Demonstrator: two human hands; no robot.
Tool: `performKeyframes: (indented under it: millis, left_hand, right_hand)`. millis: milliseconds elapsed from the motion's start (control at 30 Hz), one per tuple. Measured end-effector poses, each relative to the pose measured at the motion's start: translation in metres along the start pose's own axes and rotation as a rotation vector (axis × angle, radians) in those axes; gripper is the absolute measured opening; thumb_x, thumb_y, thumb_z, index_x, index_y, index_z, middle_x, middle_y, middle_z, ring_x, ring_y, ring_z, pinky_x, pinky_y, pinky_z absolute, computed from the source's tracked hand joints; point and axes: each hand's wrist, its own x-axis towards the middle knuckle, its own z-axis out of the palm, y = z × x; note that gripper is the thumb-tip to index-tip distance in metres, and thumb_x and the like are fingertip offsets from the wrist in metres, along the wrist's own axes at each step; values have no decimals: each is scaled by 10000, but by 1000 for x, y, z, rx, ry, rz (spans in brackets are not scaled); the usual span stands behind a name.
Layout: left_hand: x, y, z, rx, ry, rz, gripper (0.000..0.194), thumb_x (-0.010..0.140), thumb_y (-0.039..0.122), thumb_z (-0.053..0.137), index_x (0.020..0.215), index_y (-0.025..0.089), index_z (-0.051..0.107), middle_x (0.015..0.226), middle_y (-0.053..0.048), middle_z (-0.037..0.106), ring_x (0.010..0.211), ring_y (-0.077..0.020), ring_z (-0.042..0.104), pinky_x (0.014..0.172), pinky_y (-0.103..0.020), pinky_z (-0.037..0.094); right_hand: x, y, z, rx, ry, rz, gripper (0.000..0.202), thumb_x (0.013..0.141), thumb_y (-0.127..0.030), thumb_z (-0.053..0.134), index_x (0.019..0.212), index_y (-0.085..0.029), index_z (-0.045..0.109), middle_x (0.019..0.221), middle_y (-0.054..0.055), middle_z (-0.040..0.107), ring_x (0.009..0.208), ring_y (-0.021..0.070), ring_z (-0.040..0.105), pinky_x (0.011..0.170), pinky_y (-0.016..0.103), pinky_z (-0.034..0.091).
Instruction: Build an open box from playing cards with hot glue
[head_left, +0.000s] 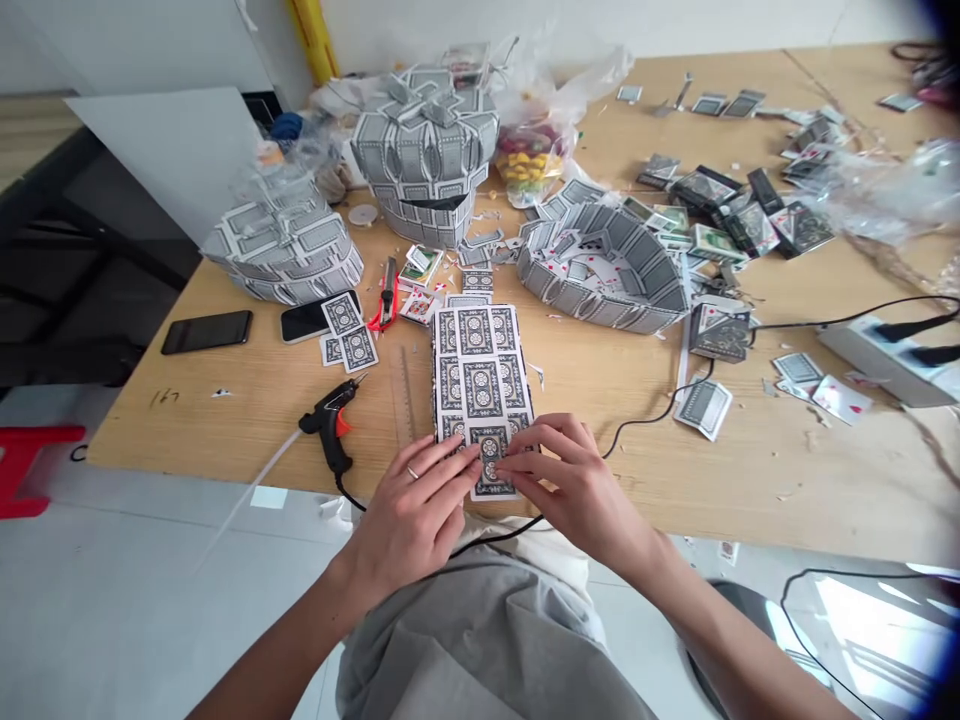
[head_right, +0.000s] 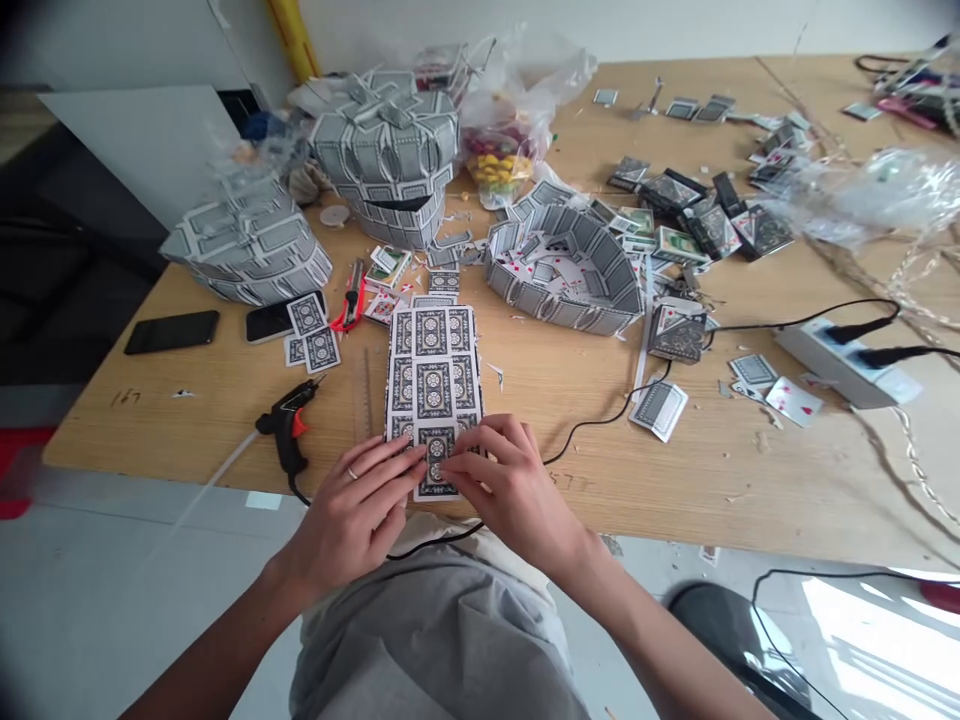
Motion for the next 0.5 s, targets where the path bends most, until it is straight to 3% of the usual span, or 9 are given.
performKeyframes:
  millis: [300, 400, 500]
  left_hand:
    - [1, 3, 4, -21, 24, -19, 455, 1006, 88, 595, 1436, 196, 696, 1475, -104, 744, 1453, -290, 642, 1231, -528, 525]
    - [4, 0, -9, -73, 29, -8, 411, 1022, 120, 602, 1412, 195, 708, 1437, -103, 766, 1400, -269, 681, 1222, -486, 533]
    - [19, -26, -35, -77, 137, -46, 318, 1045, 134, 575, 1298, 214, 749, 1280, -79, 828, 1229, -224, 759, 1154, -406, 561]
  right_hand:
    - [6, -5, 6, -28, -17, -29, 95, 1047, -198, 729, 1032, -253, 805, 1079, 80, 788, 1045, 273, 627, 890, 474, 571]
    - [6, -6, 6, -29, -12, -34, 78, 1053, -213, 728, 1040, -249, 796, 1067, 73, 797, 1031, 267, 638, 888, 474, 562]
    - [1, -12, 3, -29, 4, -22, 80, 1061, -203, 717, 1080, -245, 783, 1073, 68, 805, 1029, 262, 659, 902, 479, 552]
